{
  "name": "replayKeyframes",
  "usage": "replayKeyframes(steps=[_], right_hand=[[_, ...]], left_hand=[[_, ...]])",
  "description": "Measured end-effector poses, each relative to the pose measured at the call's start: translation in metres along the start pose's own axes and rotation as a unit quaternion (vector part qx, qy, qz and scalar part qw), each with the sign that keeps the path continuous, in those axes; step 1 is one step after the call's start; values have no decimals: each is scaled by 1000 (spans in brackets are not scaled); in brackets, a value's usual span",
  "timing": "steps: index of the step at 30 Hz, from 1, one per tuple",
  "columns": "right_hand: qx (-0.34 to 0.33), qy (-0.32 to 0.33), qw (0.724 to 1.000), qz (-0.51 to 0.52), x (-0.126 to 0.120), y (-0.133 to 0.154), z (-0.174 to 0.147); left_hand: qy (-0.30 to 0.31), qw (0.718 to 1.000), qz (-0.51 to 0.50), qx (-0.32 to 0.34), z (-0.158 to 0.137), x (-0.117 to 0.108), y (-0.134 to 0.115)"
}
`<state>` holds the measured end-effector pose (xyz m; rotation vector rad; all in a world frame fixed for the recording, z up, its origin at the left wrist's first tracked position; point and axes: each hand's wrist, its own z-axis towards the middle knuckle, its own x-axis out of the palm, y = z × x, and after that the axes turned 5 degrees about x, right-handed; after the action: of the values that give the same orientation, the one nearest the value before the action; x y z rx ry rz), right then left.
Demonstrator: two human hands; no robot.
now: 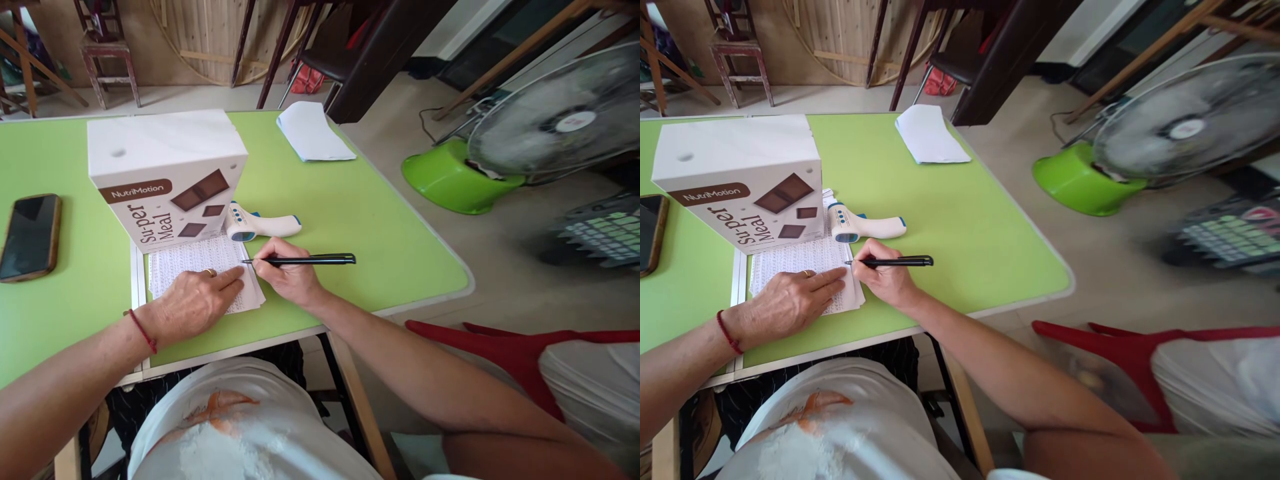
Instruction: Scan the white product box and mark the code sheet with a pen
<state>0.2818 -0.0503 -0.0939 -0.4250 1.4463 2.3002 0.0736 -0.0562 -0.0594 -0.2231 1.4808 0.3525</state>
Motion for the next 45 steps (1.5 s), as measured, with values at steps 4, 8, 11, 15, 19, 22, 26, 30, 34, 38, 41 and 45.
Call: replayKeyframes(steps=[4,8,11,15,19,22,26,30,34,38,41,45], right_hand=[[-3,8,1000,4,-1,0,0],[-3,4,1000,3,-1,1,0],[2,5,1000,3,-1,1,0],[11,2,1000,1,-1,1,0],[18,-3,1000,1,-1,1,0],[16,-5,1000,1,-1,1,0],[10,1,1000,-2,-1,1,0],[23,10,1000,-5,-1,1,0],[34,18,999,-6,-2,1,0],[41,5,999,-1,-2,1,0],[48,-10,999,1,-2,0,0],[41,-10,999,2,-2,1,-1]], left_hand=[[3,1000,1,0,0,0,0],[2,1000,-1,1,0,-1,0],[3,1000,-4,0,0,-1,0],[11,1000,-3,-2,0,-2,-1],[10,1000,-1,-1,0,-1,-1],[6,1000,4,0,0,-1,-1],[0,1000,4,1,0,-1,-1],[-1,1000,0,2,-1,-2,0],[-2,1000,0,3,0,-2,0],[0,1000,1,-1,0,-1,0],[-1,1000,4,0,0,-1,0],[-8,1000,5,6,0,-1,0]])
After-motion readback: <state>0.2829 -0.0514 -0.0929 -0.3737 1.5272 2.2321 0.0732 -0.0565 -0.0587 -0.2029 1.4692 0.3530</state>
